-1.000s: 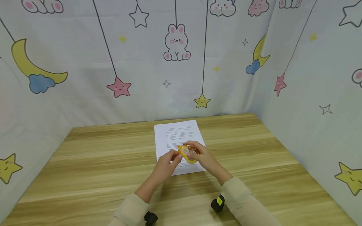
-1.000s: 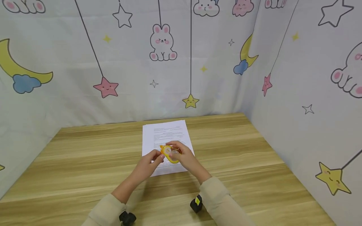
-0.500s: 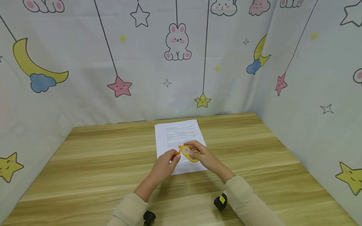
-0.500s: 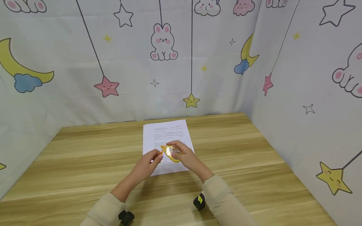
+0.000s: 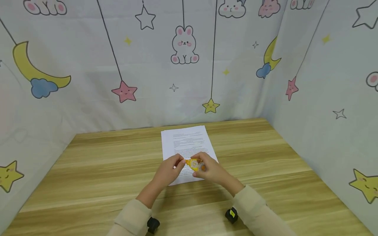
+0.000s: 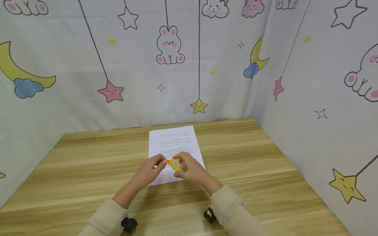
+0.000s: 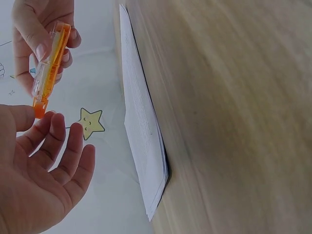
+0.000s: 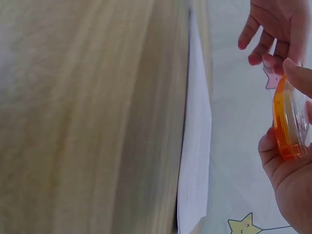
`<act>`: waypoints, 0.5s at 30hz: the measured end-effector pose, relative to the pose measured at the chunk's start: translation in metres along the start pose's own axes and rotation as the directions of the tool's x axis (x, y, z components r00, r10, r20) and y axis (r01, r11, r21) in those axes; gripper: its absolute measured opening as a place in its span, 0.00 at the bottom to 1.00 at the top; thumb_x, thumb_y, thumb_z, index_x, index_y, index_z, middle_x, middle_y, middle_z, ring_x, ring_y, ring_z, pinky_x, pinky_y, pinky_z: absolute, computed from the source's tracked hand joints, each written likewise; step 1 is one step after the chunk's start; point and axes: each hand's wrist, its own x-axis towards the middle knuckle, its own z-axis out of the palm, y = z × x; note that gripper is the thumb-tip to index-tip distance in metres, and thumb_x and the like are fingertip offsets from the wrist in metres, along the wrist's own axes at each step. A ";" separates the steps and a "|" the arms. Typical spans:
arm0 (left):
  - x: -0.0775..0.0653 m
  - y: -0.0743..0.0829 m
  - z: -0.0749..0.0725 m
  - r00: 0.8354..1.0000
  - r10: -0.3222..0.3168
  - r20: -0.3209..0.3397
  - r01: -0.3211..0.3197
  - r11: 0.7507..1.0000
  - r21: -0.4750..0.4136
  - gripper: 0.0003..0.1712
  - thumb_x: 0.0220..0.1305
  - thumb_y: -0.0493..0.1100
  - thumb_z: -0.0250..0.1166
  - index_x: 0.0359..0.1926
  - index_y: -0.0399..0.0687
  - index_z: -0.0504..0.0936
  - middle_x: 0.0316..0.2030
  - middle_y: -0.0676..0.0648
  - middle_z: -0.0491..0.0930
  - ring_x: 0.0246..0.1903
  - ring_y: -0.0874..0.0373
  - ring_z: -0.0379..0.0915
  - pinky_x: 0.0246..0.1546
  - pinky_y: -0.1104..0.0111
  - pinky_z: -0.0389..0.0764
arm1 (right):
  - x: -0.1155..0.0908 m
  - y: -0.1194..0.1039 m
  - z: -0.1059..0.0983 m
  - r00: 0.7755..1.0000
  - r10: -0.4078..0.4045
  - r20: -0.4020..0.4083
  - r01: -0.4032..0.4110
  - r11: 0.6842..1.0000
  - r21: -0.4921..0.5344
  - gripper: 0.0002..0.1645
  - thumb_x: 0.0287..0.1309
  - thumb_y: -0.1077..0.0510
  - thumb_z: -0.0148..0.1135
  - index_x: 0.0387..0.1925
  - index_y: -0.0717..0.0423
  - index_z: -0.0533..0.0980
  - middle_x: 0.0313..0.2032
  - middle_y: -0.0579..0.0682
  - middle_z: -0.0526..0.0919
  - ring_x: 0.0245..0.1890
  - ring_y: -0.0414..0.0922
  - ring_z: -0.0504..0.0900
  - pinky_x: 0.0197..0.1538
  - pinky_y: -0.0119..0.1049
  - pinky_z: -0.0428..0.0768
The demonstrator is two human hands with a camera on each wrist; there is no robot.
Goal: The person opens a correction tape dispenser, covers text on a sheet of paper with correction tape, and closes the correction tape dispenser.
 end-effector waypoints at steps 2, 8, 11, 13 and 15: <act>-0.001 -0.001 0.002 1.000 -0.008 0.009 0.008 1.000 0.006 0.09 0.67 0.45 0.54 0.34 0.47 0.78 0.27 0.56 0.76 0.31 0.62 0.69 0.31 0.69 0.71 | -0.002 0.001 0.003 1.000 -0.008 -0.006 0.008 0.999 -0.054 0.30 0.51 0.57 0.66 0.55 0.55 0.66 0.47 0.54 0.71 0.39 0.43 0.71 0.40 0.32 0.73; -0.003 -0.005 0.007 1.000 0.012 0.012 -0.012 1.000 0.028 0.08 0.66 0.42 0.55 0.33 0.46 0.77 0.25 0.55 0.75 0.29 0.62 0.69 0.30 0.69 0.70 | -0.006 0.004 0.010 0.999 -0.051 0.000 0.050 0.990 -0.129 0.29 0.51 0.60 0.63 0.54 0.56 0.66 0.45 0.52 0.72 0.39 0.42 0.71 0.39 0.30 0.73; -0.003 -0.003 0.008 1.000 0.016 0.007 -0.016 1.000 0.022 0.07 0.64 0.40 0.55 0.30 0.46 0.76 0.23 0.54 0.74 0.26 0.63 0.66 0.27 0.71 0.68 | -0.008 0.005 0.011 0.996 -0.090 -0.010 0.087 0.980 -0.178 0.28 0.50 0.60 0.63 0.54 0.55 0.66 0.44 0.50 0.72 0.38 0.41 0.72 0.38 0.30 0.72; -0.003 -0.001 0.009 1.000 0.006 0.007 -0.006 1.000 0.010 0.07 0.64 0.39 0.56 0.28 0.46 0.75 0.22 0.54 0.74 0.25 0.63 0.66 0.26 0.72 0.67 | -0.009 0.005 0.012 0.992 -0.126 -0.023 0.118 0.969 -0.215 0.28 0.50 0.60 0.64 0.53 0.56 0.66 0.43 0.50 0.72 0.36 0.40 0.71 0.36 0.28 0.71; -0.004 0.000 0.009 1.000 0.010 0.001 -0.010 1.000 0.010 0.08 0.63 0.39 0.57 0.26 0.47 0.74 0.21 0.53 0.74 0.24 0.63 0.65 0.25 0.72 0.67 | -0.010 0.006 0.012 0.984 -0.175 -0.034 0.160 0.952 -0.262 0.28 0.49 0.61 0.64 0.53 0.56 0.67 0.41 0.50 0.72 0.34 0.40 0.71 0.34 0.27 0.71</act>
